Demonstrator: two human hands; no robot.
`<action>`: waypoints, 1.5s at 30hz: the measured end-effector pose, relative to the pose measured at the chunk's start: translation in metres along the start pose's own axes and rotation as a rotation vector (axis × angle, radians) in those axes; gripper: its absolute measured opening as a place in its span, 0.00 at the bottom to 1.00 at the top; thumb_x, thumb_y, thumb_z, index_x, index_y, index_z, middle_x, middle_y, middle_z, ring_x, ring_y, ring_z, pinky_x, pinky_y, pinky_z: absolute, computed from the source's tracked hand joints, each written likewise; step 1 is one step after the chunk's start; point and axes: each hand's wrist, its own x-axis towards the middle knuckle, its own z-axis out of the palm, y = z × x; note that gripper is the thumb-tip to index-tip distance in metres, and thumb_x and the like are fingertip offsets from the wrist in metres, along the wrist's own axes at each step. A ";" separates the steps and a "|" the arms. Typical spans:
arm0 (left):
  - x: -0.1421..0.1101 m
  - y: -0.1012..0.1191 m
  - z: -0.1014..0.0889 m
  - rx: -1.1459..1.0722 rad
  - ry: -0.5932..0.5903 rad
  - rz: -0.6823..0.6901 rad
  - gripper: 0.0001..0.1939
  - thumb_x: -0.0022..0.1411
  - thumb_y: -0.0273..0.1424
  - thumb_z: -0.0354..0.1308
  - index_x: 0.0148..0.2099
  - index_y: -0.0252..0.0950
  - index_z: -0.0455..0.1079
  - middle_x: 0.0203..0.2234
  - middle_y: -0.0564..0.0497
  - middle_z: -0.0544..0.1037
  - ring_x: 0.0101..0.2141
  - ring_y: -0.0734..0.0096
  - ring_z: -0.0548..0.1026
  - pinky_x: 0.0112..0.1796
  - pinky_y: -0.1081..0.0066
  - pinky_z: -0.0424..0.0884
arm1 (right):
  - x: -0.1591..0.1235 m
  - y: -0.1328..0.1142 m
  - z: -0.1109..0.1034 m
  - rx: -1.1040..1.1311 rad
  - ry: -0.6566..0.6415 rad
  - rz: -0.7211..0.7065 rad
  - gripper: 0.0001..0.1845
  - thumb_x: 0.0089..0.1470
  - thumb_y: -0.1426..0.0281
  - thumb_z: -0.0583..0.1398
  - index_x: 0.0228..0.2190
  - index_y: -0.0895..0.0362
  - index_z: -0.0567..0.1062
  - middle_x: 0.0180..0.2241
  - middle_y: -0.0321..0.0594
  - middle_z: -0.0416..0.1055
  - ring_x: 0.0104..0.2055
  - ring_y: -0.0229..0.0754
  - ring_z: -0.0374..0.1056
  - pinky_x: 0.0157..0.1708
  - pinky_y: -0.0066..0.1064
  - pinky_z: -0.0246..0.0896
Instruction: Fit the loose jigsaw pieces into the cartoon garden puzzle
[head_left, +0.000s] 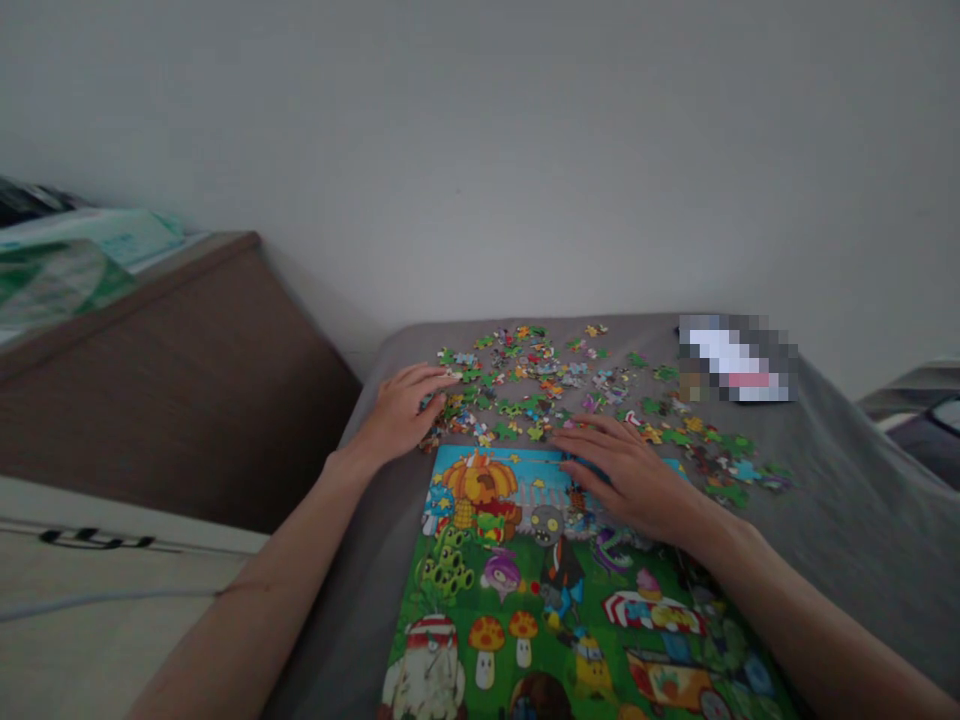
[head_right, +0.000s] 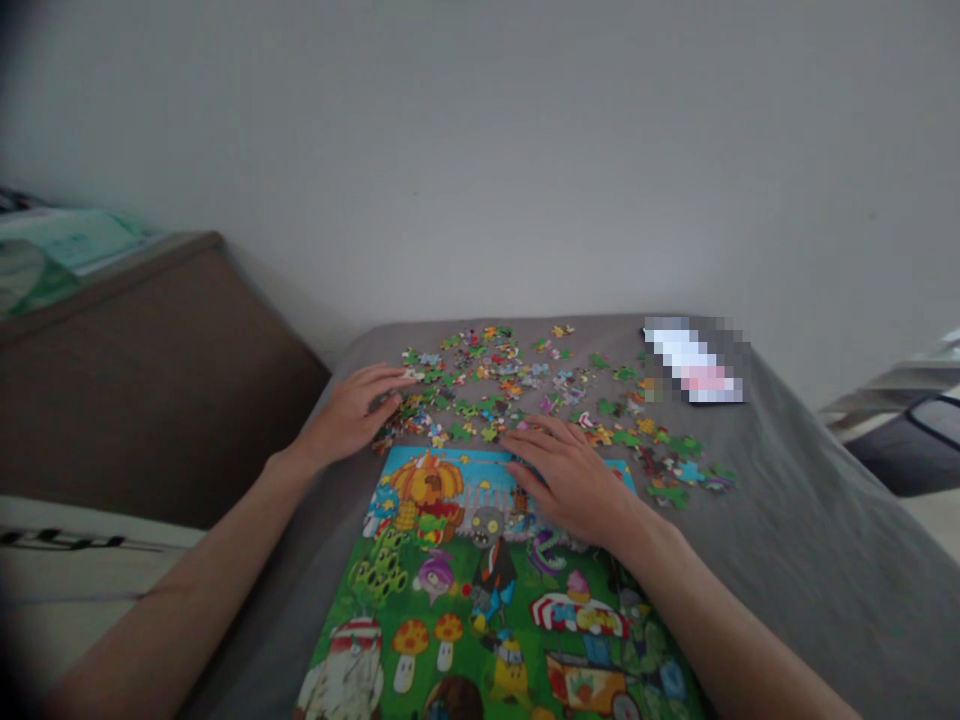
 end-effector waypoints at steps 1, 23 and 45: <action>0.000 -0.001 0.000 -0.002 0.015 0.000 0.17 0.68 0.30 0.54 0.55 0.42 0.79 0.56 0.50 0.79 0.60 0.56 0.72 0.63 0.49 0.63 | 0.000 0.001 0.000 0.005 0.008 -0.008 0.21 0.71 0.63 0.53 0.57 0.52 0.78 0.57 0.44 0.77 0.64 0.54 0.66 0.63 0.56 0.63; -0.005 -0.014 -0.004 0.041 -0.121 -0.023 0.20 0.68 0.31 0.62 0.61 0.50 0.73 0.64 0.50 0.70 0.66 0.49 0.62 0.65 0.40 0.57 | -0.005 0.006 0.000 0.059 0.032 -0.019 0.19 0.71 0.63 0.52 0.54 0.54 0.78 0.53 0.43 0.79 0.61 0.52 0.69 0.60 0.54 0.66; -0.005 -0.014 0.004 0.104 -0.258 -0.129 0.24 0.73 0.29 0.48 0.66 0.50 0.68 0.67 0.50 0.67 0.68 0.51 0.59 0.64 0.40 0.54 | -0.004 0.005 -0.001 0.078 0.015 -0.033 0.17 0.71 0.64 0.53 0.52 0.52 0.79 0.53 0.43 0.80 0.60 0.51 0.71 0.61 0.54 0.65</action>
